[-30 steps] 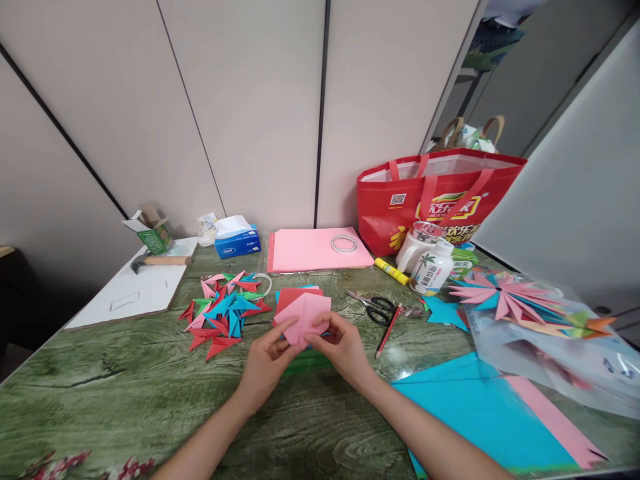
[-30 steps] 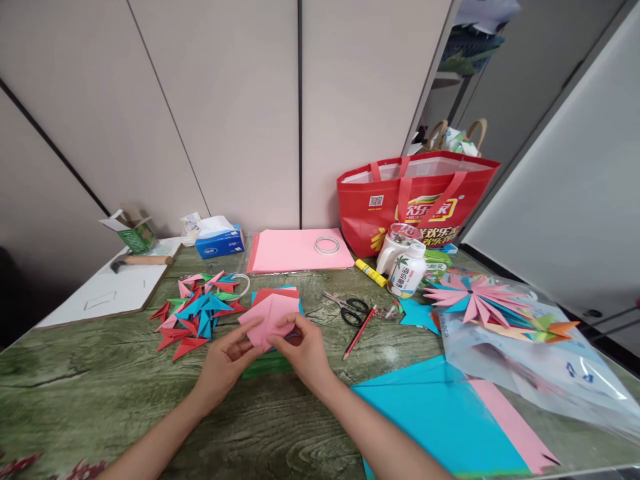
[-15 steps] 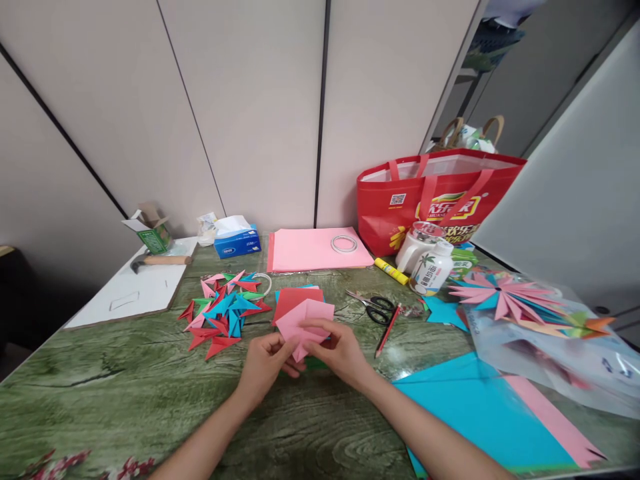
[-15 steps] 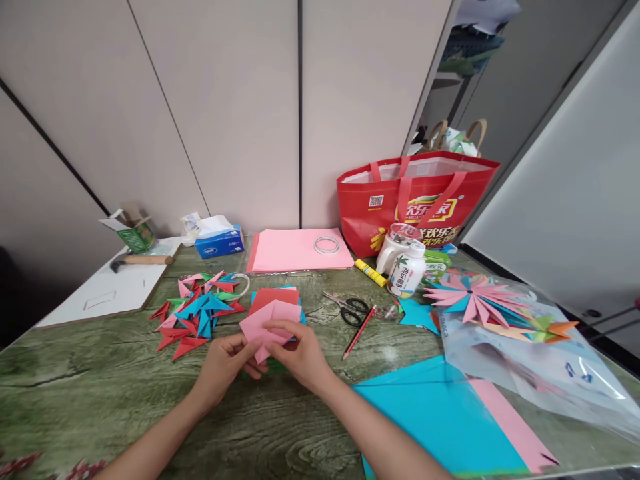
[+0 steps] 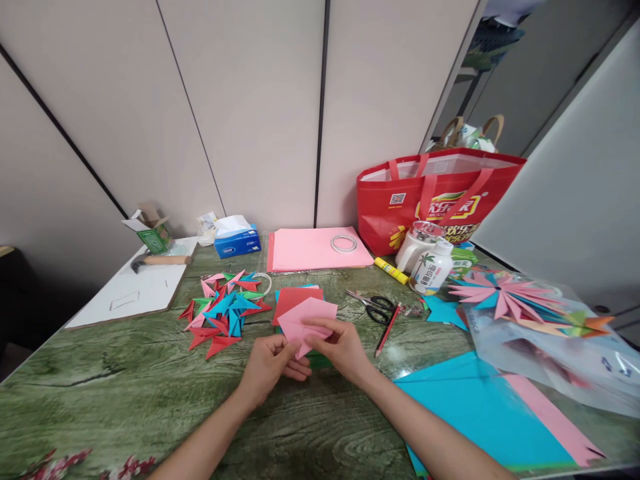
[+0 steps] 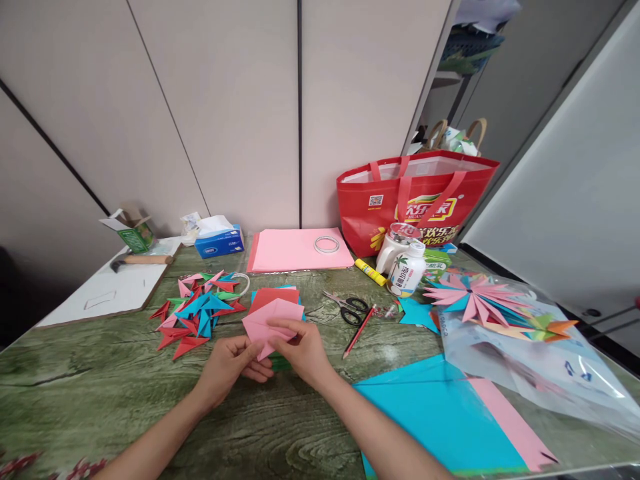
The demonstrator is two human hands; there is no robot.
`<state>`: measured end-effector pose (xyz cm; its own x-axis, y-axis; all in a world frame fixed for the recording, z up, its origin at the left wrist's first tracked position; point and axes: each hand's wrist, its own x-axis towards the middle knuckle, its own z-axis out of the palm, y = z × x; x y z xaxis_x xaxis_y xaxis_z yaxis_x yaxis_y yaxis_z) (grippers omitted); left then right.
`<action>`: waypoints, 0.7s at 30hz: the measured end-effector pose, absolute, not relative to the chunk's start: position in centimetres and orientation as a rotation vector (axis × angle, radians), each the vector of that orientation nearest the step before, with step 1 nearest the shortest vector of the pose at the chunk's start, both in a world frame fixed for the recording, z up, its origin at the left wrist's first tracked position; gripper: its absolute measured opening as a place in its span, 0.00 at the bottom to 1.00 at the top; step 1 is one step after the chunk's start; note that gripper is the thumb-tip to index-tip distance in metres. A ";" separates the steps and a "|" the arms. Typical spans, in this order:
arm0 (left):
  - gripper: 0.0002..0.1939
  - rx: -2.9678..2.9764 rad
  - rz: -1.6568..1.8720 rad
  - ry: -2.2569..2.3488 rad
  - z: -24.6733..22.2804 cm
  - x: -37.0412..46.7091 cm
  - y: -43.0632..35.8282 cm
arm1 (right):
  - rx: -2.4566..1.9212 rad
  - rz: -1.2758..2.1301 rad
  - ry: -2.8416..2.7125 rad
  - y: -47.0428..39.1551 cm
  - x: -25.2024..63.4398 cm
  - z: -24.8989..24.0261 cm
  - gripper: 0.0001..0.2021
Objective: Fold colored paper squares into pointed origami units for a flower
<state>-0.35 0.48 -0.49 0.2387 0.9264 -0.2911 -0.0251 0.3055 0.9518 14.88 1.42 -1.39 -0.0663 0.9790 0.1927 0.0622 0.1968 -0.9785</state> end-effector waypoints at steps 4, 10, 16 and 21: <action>0.16 1.024 0.845 1.089 -0.4 -0.4 0.4 | -1.098 1.068 -1.407 1.5 14.9 -1.4 0.12; 0.17 1.006 0.828 1.067 -0.1 -0.4 0.3 | -1.123 1.085 -1.429 1.4 14.9 -1.4 0.12; 0.18 0.988 0.815 1.035 -0.1 -0.3 0.3 | -1.118 1.067 -1.451 1.4 15.0 -1.1 0.12; 0.17 0.986 0.810 1.027 0.1 -0.3 0.2 | -1.112 1.060 -1.459 1.4 14.9 -1.1 0.12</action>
